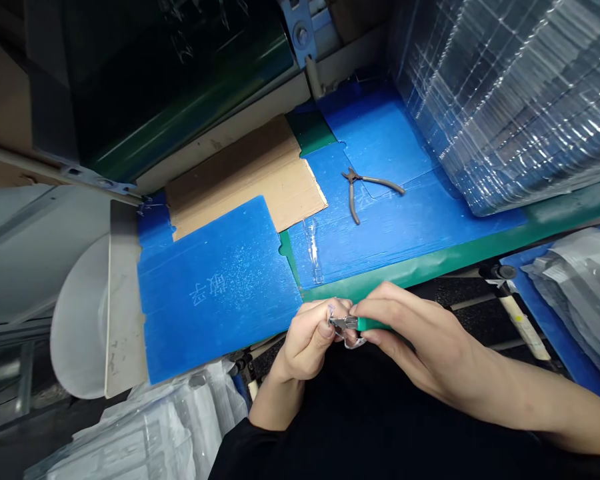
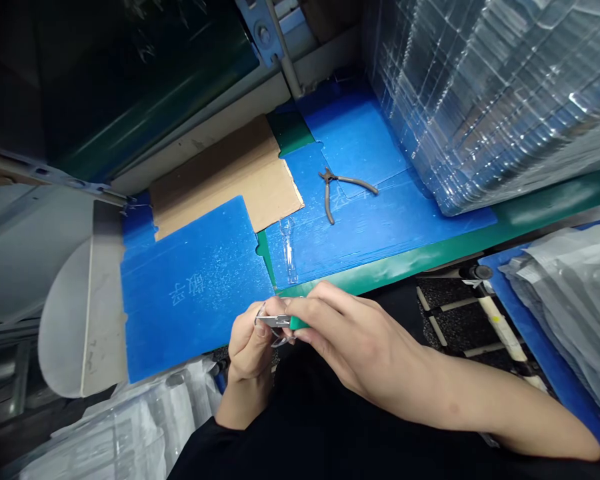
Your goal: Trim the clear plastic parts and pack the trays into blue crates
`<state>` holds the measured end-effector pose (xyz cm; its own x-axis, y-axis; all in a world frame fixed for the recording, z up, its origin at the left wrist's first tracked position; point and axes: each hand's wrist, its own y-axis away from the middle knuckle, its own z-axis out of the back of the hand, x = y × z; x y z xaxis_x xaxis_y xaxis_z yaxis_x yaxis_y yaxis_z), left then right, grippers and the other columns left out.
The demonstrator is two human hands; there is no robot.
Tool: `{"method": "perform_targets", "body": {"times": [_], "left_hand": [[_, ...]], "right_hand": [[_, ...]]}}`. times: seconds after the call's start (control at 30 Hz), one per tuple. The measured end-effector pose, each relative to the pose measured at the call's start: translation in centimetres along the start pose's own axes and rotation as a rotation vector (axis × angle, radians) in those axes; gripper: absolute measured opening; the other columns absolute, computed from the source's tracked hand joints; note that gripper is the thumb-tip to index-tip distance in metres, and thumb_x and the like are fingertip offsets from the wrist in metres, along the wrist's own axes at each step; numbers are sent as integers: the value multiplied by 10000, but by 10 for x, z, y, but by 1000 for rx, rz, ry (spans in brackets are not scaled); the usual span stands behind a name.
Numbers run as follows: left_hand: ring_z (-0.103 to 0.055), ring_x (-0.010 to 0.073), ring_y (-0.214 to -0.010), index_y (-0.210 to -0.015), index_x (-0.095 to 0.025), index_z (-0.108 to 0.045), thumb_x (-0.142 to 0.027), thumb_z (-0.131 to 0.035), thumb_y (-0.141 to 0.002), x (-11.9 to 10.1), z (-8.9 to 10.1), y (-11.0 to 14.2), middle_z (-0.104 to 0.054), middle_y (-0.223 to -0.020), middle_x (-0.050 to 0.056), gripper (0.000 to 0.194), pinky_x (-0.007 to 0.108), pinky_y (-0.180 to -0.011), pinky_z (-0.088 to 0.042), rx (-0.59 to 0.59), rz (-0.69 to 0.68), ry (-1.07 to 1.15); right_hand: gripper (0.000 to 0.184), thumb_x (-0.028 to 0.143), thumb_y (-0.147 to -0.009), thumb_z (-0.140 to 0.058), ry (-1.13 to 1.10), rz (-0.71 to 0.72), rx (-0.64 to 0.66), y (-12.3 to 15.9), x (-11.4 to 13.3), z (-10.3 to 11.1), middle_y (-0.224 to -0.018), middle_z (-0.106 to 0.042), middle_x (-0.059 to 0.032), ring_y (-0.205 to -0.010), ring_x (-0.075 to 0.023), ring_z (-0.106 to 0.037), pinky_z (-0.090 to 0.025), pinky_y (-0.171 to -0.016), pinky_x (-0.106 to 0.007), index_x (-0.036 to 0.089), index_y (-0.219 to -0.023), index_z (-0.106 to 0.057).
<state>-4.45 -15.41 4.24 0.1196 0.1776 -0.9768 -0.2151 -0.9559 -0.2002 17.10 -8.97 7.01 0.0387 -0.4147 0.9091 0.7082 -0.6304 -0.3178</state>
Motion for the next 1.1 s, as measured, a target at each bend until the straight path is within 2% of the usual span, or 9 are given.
{"method": "perform_targets", "body": {"times": [0.43,0.67,0.97,1.1], "left_hand": [[-584,146,-612,-918,-181,-677,-437,-396,-1171,-2,4,-1,-659,-710,53,457,270,-579,-465,-10,-30,-145],[-548,137,-616,-906,-180,-672,-429,-411,-1166,1,3,-2,-633,-712,37,444,275,-588,-468,-25,-36,-122],[-541,138,-649,-905,-180,-661,-405,-413,-1165,5,6,1,-621,-738,32,424,273,-647,-454,-36,-5,-108],[-537,146,-649,-918,-174,-677,-409,-416,-1163,10,10,5,-632,-764,42,428,279,-639,-445,-42,18,-126]], "right_hand": [[257,81,-1123,-518,-46,-98,-18,2,5,-6,-1120,-654,-36,-1010,-134,-660,-545,-937,-235,244,-1313,-575],[267,86,-1123,-518,-62,-177,-50,3,9,-12,-1154,-667,-24,-1048,-128,-656,-550,-991,-235,256,-1321,-576],[224,141,-1146,-511,-124,-222,-63,4,6,-15,-1192,-688,-40,-1061,-169,-682,-573,-957,-312,284,-1306,-573],[151,169,-1154,-506,-152,-285,-49,4,6,-16,-1159,-680,-26,-1026,-161,-668,-548,-911,-295,279,-1229,-577]]}}
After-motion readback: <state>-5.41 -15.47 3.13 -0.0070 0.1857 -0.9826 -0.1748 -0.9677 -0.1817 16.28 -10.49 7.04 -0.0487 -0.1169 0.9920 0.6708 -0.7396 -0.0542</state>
